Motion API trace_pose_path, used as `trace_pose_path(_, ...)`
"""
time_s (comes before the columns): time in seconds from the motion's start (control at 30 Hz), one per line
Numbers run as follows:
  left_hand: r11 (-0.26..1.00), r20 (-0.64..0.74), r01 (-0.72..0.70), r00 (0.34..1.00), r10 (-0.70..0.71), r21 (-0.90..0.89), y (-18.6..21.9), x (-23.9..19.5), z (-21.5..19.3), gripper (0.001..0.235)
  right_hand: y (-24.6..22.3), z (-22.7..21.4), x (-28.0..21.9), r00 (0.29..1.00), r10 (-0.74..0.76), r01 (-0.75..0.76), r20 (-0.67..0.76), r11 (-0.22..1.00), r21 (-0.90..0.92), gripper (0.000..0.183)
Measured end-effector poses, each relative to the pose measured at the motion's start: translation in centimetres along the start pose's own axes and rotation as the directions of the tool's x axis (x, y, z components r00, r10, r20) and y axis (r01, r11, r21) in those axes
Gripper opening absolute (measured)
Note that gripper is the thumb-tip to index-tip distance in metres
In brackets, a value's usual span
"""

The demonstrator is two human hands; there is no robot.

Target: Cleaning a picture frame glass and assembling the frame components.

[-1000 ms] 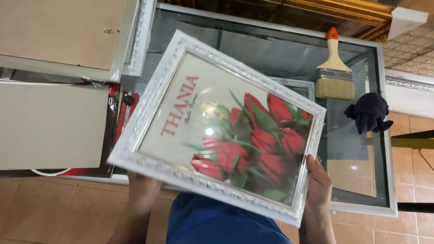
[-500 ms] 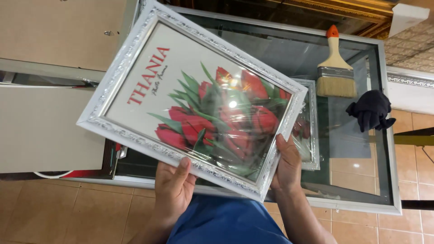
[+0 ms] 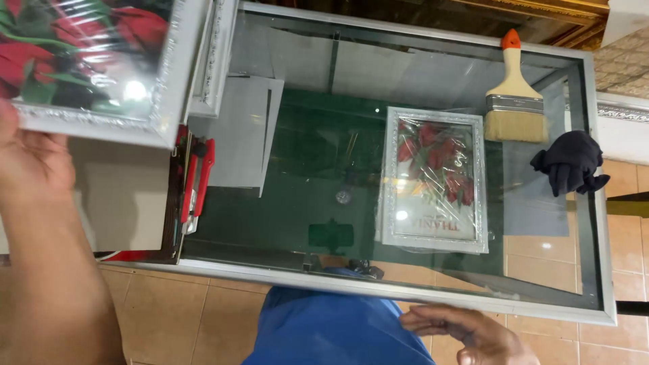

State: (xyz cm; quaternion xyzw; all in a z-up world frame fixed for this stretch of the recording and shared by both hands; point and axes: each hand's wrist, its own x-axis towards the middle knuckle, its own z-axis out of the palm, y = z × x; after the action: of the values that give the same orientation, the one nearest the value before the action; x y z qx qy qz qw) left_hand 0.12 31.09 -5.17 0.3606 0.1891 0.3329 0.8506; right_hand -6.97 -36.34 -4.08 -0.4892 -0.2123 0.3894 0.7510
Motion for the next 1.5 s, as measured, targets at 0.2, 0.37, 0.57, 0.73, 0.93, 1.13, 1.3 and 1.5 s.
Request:
trace_pose_path(0.2,0.999,0.019,-0.026,1.0,0.026,0.029,-0.3,5.8,-0.8,0.054,8.0,-4.5,-5.3,0.926,0.337,-0.31,-0.173,0.937,0.162,0.067)
trace_pose_path(0.37,1.0,-0.027,-0.025,0.999,0.024,-0.016,-1.9,5.3,-0.2,0.022,14.3,-9.0,-7.4,0.613,0.51,-0.29,-0.603,0.856,0.429,0.062)
trace_pose_path(0.57,0.999,-0.084,-0.022,0.996,0.02,-0.025,-2.3,3.2,2.9,0.02,15.2,-8.7,-1.3,0.47,0.237,-0.012,-0.85,0.965,0.263,0.056)
trace_pose_path(0.73,0.985,-0.091,0.109,0.991,-0.098,0.131,-1.4,5.5,1.2,0.023,22.9,-15.5,-1.7,0.487,0.2,0.281,-0.85,0.886,0.369,0.039)
trace_pose_path(0.93,0.096,-0.101,0.103,0.994,-0.03,0.99,-0.8,19.2,-14.0,0.056,21.2,-15.0,1.1,0.435,0.237,0.265,-0.869,0.888,0.375,0.047)
trace_pose_path(1.13,-0.121,0.616,-0.605,0.757,0.219,0.787,-6.2,-0.6,10.9,0.032,18.9,-12.6,3.5,0.261,0.267,0.205,-0.928,0.924,0.323,0.052)
trace_pose_path(1.3,0.115,0.508,-0.495,0.834,-0.216,0.861,-22.2,-6.5,20.8,0.062,19.1,-11.9,4.7,0.16,0.242,0.28,-0.957,0.919,0.279,0.036)
trace_pose_path(1.5,-0.271,0.603,-0.629,0.777,-0.18,0.729,-30.0,-7.0,20.6,0.081,20.2,-13.6,4.2,0.097,0.294,0.359,-0.951,0.881,0.309,0.047)
